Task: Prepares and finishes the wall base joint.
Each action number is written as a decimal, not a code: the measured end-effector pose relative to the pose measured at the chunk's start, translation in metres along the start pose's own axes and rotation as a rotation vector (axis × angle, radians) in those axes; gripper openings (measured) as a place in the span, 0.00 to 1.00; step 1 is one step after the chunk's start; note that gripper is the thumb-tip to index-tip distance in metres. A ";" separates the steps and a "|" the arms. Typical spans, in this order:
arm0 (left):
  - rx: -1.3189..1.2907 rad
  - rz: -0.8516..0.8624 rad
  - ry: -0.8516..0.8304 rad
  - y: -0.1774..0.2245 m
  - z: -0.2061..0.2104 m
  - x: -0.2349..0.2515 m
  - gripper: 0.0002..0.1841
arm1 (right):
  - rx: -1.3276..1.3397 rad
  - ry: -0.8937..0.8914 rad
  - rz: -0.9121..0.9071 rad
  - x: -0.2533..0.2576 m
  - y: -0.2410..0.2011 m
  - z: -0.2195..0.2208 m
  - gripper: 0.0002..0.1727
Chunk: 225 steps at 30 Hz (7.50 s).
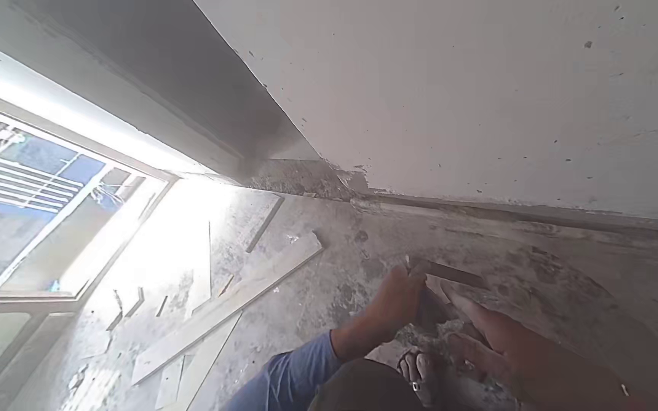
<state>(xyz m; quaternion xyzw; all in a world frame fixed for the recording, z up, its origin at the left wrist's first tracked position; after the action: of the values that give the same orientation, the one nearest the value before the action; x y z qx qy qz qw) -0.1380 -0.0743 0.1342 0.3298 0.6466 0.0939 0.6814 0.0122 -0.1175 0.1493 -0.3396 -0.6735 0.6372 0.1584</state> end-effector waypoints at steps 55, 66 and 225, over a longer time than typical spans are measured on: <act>0.472 0.171 0.781 0.140 -0.192 0.025 0.15 | 0.093 0.214 0.207 -0.005 0.090 -0.016 0.34; 0.427 0.278 -0.688 -0.009 0.016 0.048 0.20 | 0.159 0.271 -0.076 -0.006 0.097 -0.041 0.36; 0.566 0.385 1.315 -0.121 -0.147 0.175 0.28 | -1.396 -0.006 -0.013 0.093 0.131 -0.041 0.24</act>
<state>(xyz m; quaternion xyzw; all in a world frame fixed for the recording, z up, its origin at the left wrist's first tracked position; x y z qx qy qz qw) -0.2875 -0.0214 -0.0707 0.4761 0.8514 0.2197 0.0138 0.0049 -0.0312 0.0084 -0.3562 -0.9279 0.0553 -0.0953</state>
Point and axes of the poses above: each hand's wrist, its own x-axis towards the middle knuckle, its own z-axis out of the palm, y = z × x, the point moved 7 cm from there along x, towards the middle knuckle, and after that the axes turned 12 degrees about -z, right-handed, at the moved point
